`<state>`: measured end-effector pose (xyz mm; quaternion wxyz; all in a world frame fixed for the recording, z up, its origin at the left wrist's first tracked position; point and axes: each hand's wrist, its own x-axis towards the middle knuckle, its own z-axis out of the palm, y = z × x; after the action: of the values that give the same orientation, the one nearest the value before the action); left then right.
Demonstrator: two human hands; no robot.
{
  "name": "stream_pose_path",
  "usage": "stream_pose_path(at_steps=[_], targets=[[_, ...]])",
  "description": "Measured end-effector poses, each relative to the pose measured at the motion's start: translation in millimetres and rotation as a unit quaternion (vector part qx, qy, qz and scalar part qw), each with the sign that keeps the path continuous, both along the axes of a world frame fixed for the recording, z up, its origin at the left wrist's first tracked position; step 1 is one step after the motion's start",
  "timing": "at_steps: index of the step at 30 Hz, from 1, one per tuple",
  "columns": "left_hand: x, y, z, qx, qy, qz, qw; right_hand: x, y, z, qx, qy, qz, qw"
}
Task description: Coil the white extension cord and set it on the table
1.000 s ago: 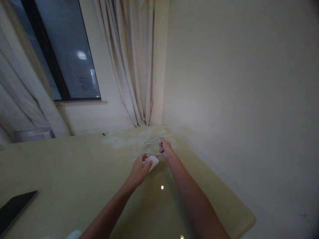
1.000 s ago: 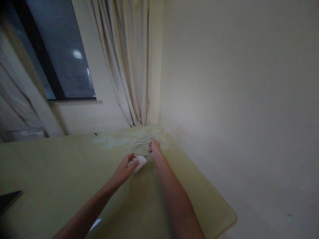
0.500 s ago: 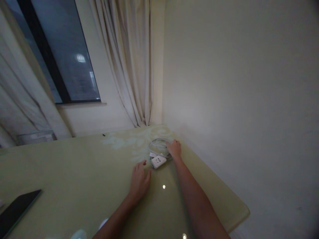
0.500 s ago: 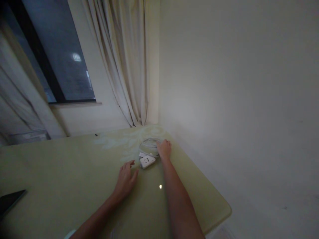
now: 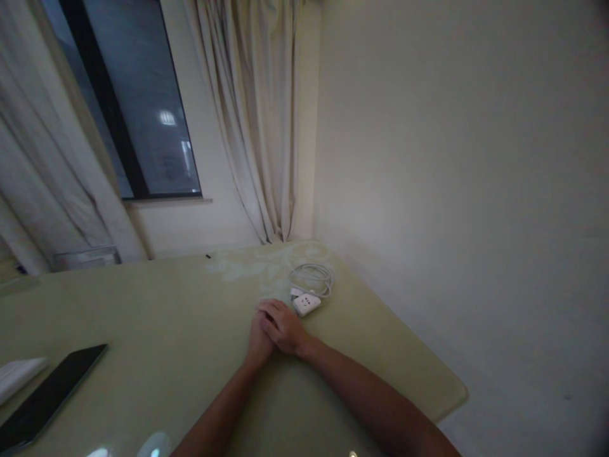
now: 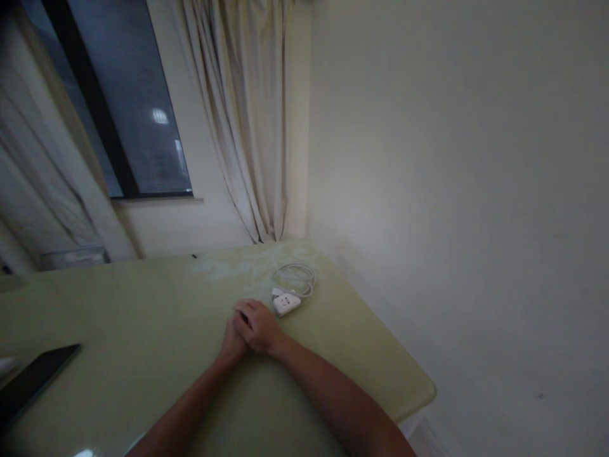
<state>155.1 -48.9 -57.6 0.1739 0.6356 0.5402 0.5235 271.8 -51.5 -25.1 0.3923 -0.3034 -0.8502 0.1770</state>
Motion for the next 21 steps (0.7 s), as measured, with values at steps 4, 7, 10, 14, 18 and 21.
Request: stream_pose_path(at_steps=[4, 7, 10, 14, 18, 21], targets=[[1, -4, 7.8, -0.039, 0.0, -0.028, 0.999, 10, 11, -4.2, -0.045, -0.001, -0.026, 0.999], [2, -5, 11.9, -0.058, 0.001, -0.035, 0.998, 11, 14, -3.5, -0.044, -0.006, -0.048, 0.998], [-1, -2, 14.4, -0.072, 0.006, -0.043, 0.996, 9, 13, -2.3, -0.026, -0.019, -0.048, 0.998], [-4, 7, 15.4, -0.081, 0.006, -0.062, 0.995, 8, 15, -0.1, -0.004, -0.038, -0.061, 0.997], [-5, 14, 16.8, -0.078, -0.007, -0.1, 0.992, 7, 18, -1.6, 0.001, -0.04, -0.078, 0.996], [-8, 20, 22.1, -0.083, -0.022, -0.163, 0.983, 7, 20, -4.6, -0.002, -0.035, -0.096, 0.995]])
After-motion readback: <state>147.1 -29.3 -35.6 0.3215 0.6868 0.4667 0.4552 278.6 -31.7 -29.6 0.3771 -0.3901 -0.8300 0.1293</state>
